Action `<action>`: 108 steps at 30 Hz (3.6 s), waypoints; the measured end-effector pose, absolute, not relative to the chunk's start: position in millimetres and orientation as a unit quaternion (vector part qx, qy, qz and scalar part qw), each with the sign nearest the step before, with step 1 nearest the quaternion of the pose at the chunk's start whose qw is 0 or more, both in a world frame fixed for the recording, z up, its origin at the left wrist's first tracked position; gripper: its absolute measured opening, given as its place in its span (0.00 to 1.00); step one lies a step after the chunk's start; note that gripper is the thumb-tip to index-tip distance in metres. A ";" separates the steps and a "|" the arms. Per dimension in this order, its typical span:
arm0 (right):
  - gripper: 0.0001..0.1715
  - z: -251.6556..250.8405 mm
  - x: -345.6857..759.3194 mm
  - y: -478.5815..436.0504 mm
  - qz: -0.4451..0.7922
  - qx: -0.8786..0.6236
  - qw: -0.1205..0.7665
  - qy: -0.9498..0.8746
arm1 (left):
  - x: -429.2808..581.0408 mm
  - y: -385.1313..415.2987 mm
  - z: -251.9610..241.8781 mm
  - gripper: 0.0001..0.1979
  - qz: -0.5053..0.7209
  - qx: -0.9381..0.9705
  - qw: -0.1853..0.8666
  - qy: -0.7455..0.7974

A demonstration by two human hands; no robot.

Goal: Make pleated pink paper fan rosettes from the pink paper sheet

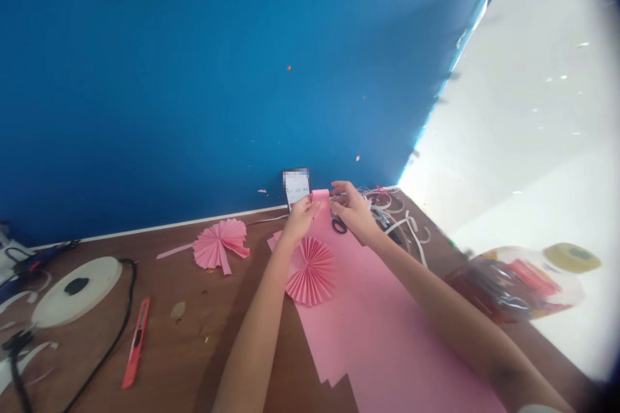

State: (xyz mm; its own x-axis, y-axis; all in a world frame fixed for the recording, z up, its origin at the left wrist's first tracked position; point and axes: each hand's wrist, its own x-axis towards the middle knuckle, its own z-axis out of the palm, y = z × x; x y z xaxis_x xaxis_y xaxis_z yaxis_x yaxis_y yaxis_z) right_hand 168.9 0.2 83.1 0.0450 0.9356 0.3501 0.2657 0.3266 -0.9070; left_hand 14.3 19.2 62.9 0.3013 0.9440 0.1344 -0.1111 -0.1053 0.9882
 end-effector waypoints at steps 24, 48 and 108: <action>0.23 88.0 171.1 0.5 0.371 -0.436 0.565 -0.594 | 25.4 -6.1 84.8 0.31 0.394 0.528 0.670 0.343; 0.19 88.4 178.5 2.0 0.358 -0.453 0.579 -0.575 | 19.6 1.4 74.1 0.22 0.333 0.596 0.662 0.308; 0.18 95.1 181.4 0.4 0.389 -0.404 0.501 -0.659 | 6.8 5.2 70.7 0.24 0.196 0.641 0.682 0.294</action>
